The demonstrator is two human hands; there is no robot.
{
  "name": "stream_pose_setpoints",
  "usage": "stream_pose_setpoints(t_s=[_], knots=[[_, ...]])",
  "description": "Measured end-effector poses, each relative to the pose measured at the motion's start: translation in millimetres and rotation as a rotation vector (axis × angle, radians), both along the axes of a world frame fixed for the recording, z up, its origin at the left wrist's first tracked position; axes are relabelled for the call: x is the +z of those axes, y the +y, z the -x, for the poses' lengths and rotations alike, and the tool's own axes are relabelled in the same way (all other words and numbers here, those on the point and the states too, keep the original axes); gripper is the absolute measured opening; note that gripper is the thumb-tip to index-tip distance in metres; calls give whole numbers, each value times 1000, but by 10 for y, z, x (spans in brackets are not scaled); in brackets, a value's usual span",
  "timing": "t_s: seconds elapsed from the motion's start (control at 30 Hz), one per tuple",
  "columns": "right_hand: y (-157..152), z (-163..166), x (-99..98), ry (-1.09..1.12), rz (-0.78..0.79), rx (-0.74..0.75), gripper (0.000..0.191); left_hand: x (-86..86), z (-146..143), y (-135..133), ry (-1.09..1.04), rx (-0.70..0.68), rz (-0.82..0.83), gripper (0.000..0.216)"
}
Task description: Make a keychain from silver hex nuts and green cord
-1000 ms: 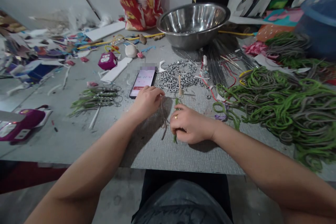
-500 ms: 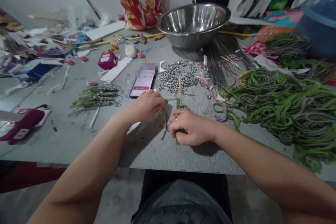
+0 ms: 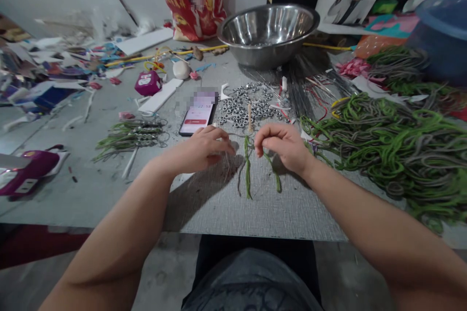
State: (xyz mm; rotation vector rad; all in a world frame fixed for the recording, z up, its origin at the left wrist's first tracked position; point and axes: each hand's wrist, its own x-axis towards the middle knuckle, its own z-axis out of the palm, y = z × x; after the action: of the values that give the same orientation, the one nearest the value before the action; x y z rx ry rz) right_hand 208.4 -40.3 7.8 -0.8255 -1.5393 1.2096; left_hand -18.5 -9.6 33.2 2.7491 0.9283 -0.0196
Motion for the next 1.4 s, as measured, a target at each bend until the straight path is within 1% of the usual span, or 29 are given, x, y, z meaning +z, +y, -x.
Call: stream_pose_setpoints(t_s=[0.07, 0.13, 0.23, 0.4, 0.5, 0.63, 0.73, 0.87, 0.93, 1.0, 1.1, 1.2, 1.27, 1.4], knots=[[28, -8, -6, 51, 21, -44, 10, -9, -6, -15, 19, -25, 38, 34], [41, -7, -7, 78, 33, -55, 10, -31, -20, -21, 19, -30, 48, 26], [44, 3, -17, 60, 45, -61, 11, -62, -41, -16, 11, -48, 43, 15], [48, 22, -39, 25, 41, -51, 9, -91, -64, 15, -23, -55, 53, 17], [60, 28, -33, -20, 35, -68, 9, -111, -88, 36, -146, 1, 62, 16], [74, 40, -45, -170, -7, -147, 6, -145, -139, 33, -384, 170, 59, 12], [73, 56, -82, -303, -103, -188, 18, -166, -178, 7, -458, 251, 75, 13], [62, 71, -111, -471, -267, -134, 32, -188, -214, -23, -488, 297, 70, 11], [57, 77, -112, -548, -323, -115, 37, -199, -225, -35, -499, 313, 68, 11], [57, 85, -115, -610, -355, -129, 36, -207, -234, -47, -525, 311, 78, 10], [68, 92, -135, -662, -390, -176, 30, -212, -242, -61, -573, 277, 112, 10], [92, 87, -159, -662, -405, -191, 22, -217, -239, -54, -591, 269, 125, 10], [108, 76, -164, -633, -386, -181, 23, -226, -229, -34, -592, 296, 105, 9], [129, 51, -151, -608, -296, -181, 26, -256, -207, 9, -540, 359, 27, 8]])
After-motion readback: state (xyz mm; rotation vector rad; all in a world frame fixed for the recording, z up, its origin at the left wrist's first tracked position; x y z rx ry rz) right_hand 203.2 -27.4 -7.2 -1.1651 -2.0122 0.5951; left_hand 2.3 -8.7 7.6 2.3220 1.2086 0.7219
